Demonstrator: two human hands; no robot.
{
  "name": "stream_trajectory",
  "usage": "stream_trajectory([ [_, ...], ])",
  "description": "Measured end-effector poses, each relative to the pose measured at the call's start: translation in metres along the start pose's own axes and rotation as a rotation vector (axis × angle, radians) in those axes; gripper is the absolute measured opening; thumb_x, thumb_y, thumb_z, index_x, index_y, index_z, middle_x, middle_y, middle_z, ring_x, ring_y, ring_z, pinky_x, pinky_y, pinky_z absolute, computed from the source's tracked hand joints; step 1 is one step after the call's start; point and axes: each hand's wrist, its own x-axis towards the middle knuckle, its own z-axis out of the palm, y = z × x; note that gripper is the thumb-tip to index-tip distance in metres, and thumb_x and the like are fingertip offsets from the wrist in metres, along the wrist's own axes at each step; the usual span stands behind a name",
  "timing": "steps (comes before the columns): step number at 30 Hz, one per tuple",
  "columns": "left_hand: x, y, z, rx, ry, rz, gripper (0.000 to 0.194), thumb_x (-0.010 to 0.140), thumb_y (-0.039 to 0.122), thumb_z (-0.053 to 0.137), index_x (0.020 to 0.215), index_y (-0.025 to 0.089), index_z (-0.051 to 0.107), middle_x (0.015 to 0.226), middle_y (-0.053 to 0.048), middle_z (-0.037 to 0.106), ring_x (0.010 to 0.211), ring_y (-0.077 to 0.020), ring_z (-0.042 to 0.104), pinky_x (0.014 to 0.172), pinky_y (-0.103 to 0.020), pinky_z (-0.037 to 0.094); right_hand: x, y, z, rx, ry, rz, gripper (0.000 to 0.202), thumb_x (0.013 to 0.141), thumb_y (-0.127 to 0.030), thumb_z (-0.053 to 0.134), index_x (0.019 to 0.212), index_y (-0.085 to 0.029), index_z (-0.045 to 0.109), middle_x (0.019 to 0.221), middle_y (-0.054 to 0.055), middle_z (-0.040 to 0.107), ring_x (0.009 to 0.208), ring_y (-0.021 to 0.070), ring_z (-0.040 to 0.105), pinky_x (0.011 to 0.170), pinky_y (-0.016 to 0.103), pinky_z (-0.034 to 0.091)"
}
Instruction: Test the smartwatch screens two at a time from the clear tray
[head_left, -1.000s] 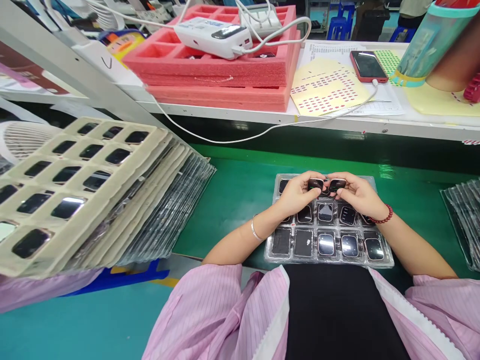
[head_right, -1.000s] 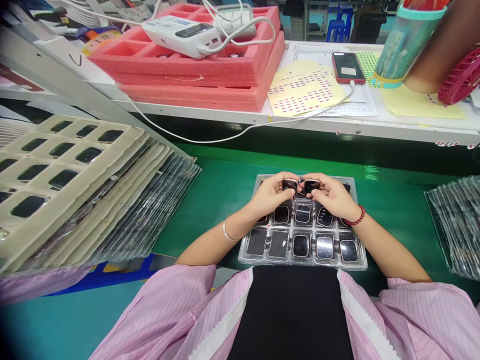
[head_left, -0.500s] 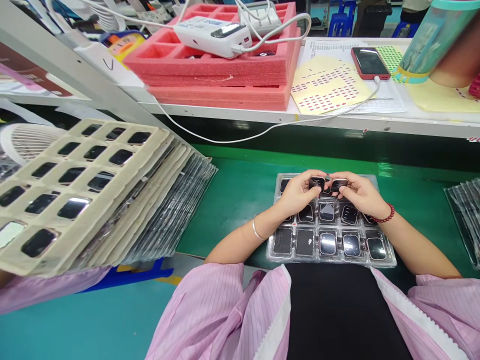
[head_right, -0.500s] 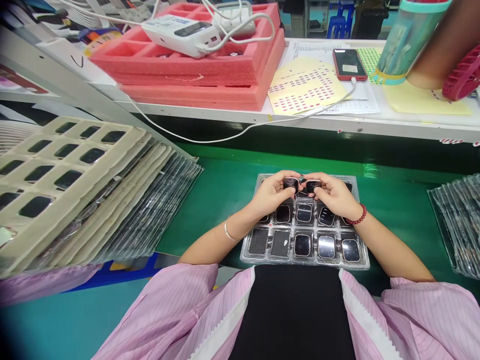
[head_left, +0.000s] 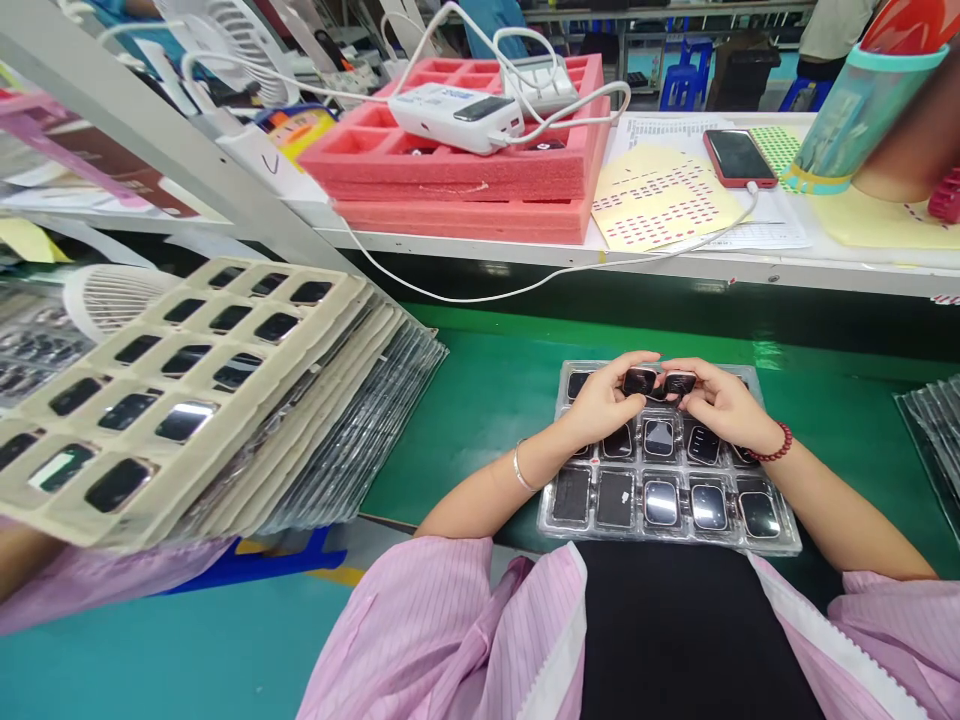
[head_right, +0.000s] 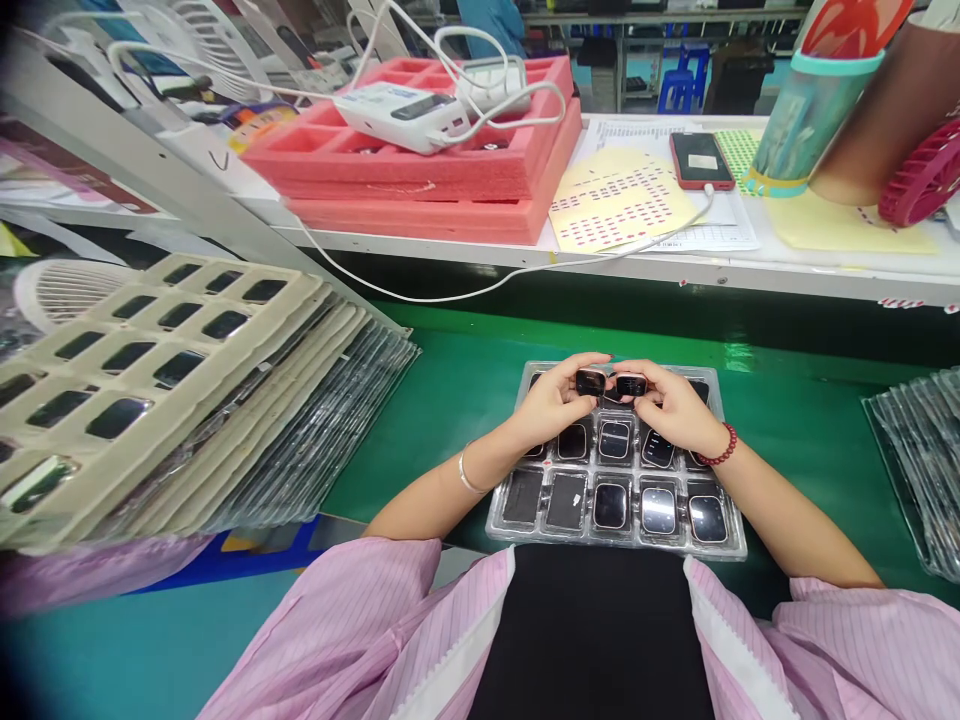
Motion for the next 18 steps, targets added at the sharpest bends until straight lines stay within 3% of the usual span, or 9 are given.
stream_trajectory([
  [6, 0.0019, -0.0008, 0.0002, -0.09, 0.008, -0.026, 0.048, 0.078, 0.017, 0.061, 0.126, 0.016, 0.058, 0.092, -0.006, 0.07, 0.084, -0.018, 0.066, 0.07, -0.028, 0.052, 0.0, -0.0017, -0.0002, 0.005, 0.002, 0.012, 0.037, 0.088, -0.021, 0.056, 0.124, -0.024, 0.062, 0.114, 0.008, 0.071, 0.089, 0.0213, 0.072, 0.077, 0.038, 0.063],
  [10, 0.0021, -0.0013, 0.0003, -0.124, 0.008, -0.046, 0.063, 0.069, 0.007, 0.059, 0.131, 0.018, 0.054, 0.101, -0.006, 0.069, 0.092, -0.0185, 0.067, 0.081, -0.03, 0.053, 0.0004, -0.0009, -0.0004, 0.033, 0.008, 0.021, 0.038, 0.085, -0.02, 0.058, 0.123, -0.024, 0.062, 0.119, 0.009, 0.07, 0.093, 0.022, 0.072, 0.078, 0.038, 0.063],
  [14, 0.0017, -0.0009, 0.0005, -0.129, -0.008, -0.043, 0.064, 0.068, 0.007, 0.057, 0.131, 0.017, 0.053, 0.104, -0.007, 0.068, 0.096, -0.0193, 0.067, 0.086, -0.032, 0.052, 0.0008, 0.0006, -0.0012, 0.017, 0.018, 0.042, 0.037, 0.087, -0.02, 0.056, 0.123, -0.023, 0.061, 0.113, 0.009, 0.072, 0.084, 0.0204, 0.073, 0.069, 0.035, 0.063],
  [18, 0.0013, -0.0017, 0.0004, -0.136, -0.02, -0.029, 0.064, 0.068, 0.006, 0.057, 0.131, 0.019, 0.054, 0.106, -0.007, 0.069, 0.098, -0.0194, 0.066, 0.087, -0.033, 0.052, 0.0008, -0.0007, -0.0012, 0.015, 0.014, 0.029, 0.04, 0.084, -0.018, 0.059, 0.123, -0.025, 0.061, 0.115, 0.008, 0.07, 0.092, 0.0222, 0.072, 0.076, 0.037, 0.062],
])
